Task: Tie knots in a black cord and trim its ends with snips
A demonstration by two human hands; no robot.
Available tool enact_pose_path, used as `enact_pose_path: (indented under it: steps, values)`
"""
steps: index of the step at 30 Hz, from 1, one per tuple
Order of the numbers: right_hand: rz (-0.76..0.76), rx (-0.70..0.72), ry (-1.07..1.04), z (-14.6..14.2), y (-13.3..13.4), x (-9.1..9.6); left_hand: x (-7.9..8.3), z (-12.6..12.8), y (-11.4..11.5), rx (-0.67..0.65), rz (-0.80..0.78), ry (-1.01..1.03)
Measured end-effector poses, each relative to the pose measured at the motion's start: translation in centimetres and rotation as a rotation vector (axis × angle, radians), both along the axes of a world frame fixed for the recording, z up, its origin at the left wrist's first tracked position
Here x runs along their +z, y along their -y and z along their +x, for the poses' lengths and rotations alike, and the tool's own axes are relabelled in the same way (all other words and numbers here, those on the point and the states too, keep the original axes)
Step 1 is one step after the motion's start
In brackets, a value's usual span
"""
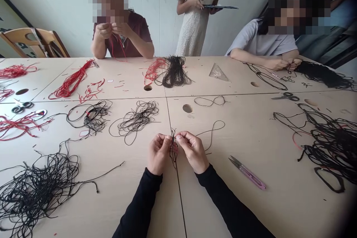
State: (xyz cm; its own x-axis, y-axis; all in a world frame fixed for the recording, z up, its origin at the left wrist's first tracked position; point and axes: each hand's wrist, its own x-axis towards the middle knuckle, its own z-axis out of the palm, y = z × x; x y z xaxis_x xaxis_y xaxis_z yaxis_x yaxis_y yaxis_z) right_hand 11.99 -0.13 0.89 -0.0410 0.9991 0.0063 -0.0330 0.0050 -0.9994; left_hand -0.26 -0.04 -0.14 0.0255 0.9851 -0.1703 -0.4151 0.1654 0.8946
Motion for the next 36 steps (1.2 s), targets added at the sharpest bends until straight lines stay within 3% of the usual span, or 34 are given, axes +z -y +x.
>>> enact_pose_path:
  steps: [5, 12, 16, 21, 27, 36]
  values:
    - [-0.028, -0.033, -0.031, -0.2, 0.1, -0.2, 0.1, -0.2, -0.2, -0.045, -0.034, 0.038]
    - [0.028, -0.009, 0.135, 0.3, 0.1, 0.2, 0.4, 0.2, 0.2, -0.113, 0.050, -0.064]
    - [0.046, 0.012, 0.087, 0.8, 0.0, -0.1, 0.7, 0.4, 0.4, -0.169, 0.090, -0.164]
    - [0.025, -0.039, 0.069, 1.2, -0.1, -0.4, 0.7, 0.4, 0.4, -0.148, 0.052, -0.160]
    - [0.055, 0.072, 0.168, 1.3, -0.1, 0.2, 0.1, 0.1, 0.0, -0.041, 0.031, -0.100]
    - [0.057, 0.074, 0.190, 1.6, -0.1, 0.2, 0.5, 0.2, 0.0, -0.026, 0.023, -0.034]
